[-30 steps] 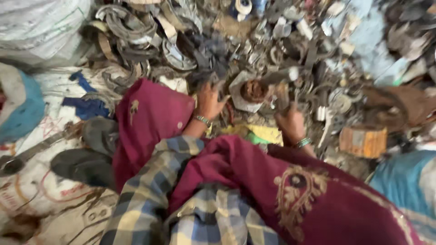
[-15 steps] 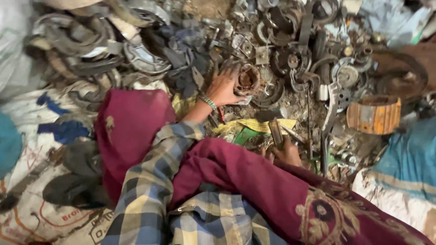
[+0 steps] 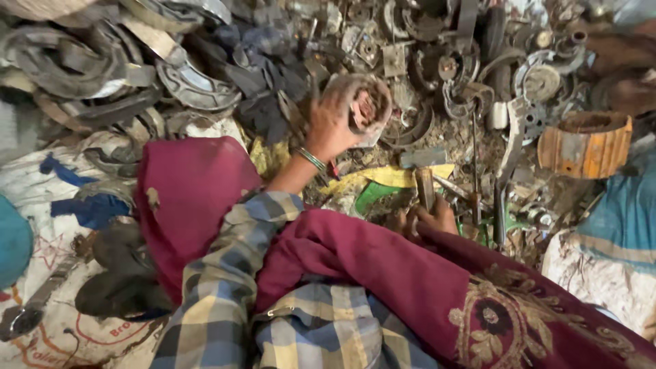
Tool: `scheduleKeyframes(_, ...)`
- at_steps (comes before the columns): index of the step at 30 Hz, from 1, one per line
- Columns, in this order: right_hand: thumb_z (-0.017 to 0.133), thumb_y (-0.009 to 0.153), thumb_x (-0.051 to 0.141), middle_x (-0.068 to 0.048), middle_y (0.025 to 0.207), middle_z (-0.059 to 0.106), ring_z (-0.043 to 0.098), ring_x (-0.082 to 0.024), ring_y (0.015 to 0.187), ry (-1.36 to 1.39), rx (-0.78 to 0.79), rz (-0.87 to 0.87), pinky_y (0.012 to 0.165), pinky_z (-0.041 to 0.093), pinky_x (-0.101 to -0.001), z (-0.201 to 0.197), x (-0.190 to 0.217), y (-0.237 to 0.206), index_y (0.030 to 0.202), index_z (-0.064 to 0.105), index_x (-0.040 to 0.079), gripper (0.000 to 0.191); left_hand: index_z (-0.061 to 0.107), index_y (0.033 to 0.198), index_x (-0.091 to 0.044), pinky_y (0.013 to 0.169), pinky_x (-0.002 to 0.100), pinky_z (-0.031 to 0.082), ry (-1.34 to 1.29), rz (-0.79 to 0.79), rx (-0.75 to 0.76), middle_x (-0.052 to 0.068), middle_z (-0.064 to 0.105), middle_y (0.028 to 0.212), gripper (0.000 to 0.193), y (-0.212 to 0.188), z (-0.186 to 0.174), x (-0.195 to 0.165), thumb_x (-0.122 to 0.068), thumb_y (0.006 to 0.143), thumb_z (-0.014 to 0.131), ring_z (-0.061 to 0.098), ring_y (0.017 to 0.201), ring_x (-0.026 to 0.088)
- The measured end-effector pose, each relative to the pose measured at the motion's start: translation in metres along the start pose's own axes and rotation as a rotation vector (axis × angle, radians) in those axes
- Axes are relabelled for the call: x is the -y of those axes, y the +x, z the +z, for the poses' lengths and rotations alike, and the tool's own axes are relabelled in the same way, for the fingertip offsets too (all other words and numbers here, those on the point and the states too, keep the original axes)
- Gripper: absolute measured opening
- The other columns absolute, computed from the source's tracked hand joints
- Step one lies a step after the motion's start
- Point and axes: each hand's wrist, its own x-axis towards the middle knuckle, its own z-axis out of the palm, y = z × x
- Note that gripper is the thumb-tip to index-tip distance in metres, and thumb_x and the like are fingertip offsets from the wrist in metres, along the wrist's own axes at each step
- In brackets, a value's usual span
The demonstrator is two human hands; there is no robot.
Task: The person sits on the ground and uses a hammer to repeatedly strike a small metal part held in the left hand. The person adjusts the part's position several times and continues hammering it against a metal base plate.
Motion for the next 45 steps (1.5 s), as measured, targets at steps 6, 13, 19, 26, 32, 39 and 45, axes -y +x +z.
scheduleKeyframes(6,0.078,0.083,0.017,-0.020,0.094,0.074,0.072,-0.031,0.077,-0.014,-0.094,-0.155,0.070,0.059,-0.0418,-0.022,0.026,0.000,0.117,0.060,-0.005,0.044,0.034,0.157,-0.014,0.126,0.067,0.002,0.067,-0.043,0.072,0.011,0.045,0.154,0.123,-0.004,0.008,-0.007,-0.058,0.060,0.095,0.039,0.147,0.031)
scheduleKeyframes(13,0.070,0.095,0.011,-0.013,0.092,0.063,0.050,-0.013,0.062,0.243,-0.743,-1.180,0.052,0.049,-0.0276,-0.121,0.095,0.045,0.136,0.056,0.011,0.043,0.020,0.167,-0.019,0.127,0.069,0.000,0.159,0.074,0.063,0.010,0.022,0.171,0.120,-0.004,-0.014,-0.007,-0.055,0.075,0.090,0.013,0.161,0.030)
scheduleKeyframes(19,0.064,0.105,0.030,-0.014,0.090,0.064,0.059,-0.020,0.068,0.513,-0.915,-0.998,0.055,0.054,-0.0311,-0.203,0.107,0.041,0.121,0.050,-0.001,0.038,0.014,0.168,-0.028,0.127,0.070,0.004,0.129,0.040,-0.085,0.015,0.003,0.173,0.131,0.000,-0.024,-0.016,-0.054,0.067,0.092,0.008,0.161,0.037)
scheduleKeyframes(26,0.072,0.093,0.032,-0.024,0.082,0.069,0.065,-0.041,0.069,-0.599,-0.200,-0.493,0.059,0.053,-0.0496,-0.041,0.132,0.083,0.137,0.042,-0.004,0.065,0.017,0.166,-0.025,0.122,0.074,0.009,0.107,-0.058,-0.122,0.021,0.002,0.170,0.136,0.006,-0.034,-0.025,-0.057,0.060,0.095,0.011,0.157,0.043)
scheduleKeyframes(32,0.076,0.089,0.027,-0.028,0.090,0.071,0.070,-0.042,0.074,-0.241,-0.260,-0.566,0.062,0.056,-0.0508,-0.013,0.111,0.066,0.142,0.043,-0.001,0.069,0.020,0.167,-0.019,0.123,0.074,0.006,0.190,-0.026,-0.058,0.021,0.006,0.171,0.131,0.003,-0.045,-0.020,-0.066,0.068,0.092,0.011,0.159,0.042)
scheduleKeyframes(39,0.081,0.084,0.019,-0.023,0.093,0.072,0.073,-0.028,0.076,-0.140,-0.122,-0.443,0.065,0.059,-0.0432,-0.065,0.112,-0.005,0.126,0.053,0.000,0.053,0.019,0.164,-0.018,0.124,0.066,0.009,0.029,0.111,0.035,0.022,0.012,0.168,0.137,0.009,-0.024,-0.012,-0.065,0.062,0.095,0.012,0.155,0.044)
scheduleKeyframes(45,0.054,0.096,0.028,-0.009,0.077,0.062,0.064,-0.020,0.064,1.220,0.126,0.523,0.052,0.055,-0.0356,-0.040,0.112,-0.055,0.128,0.053,0.006,0.039,0.018,0.164,-0.014,0.128,0.060,0.021,-0.072,0.066,0.124,0.018,0.037,0.159,0.138,0.012,-0.002,-0.002,-0.051,0.057,0.098,0.038,0.147,0.039)
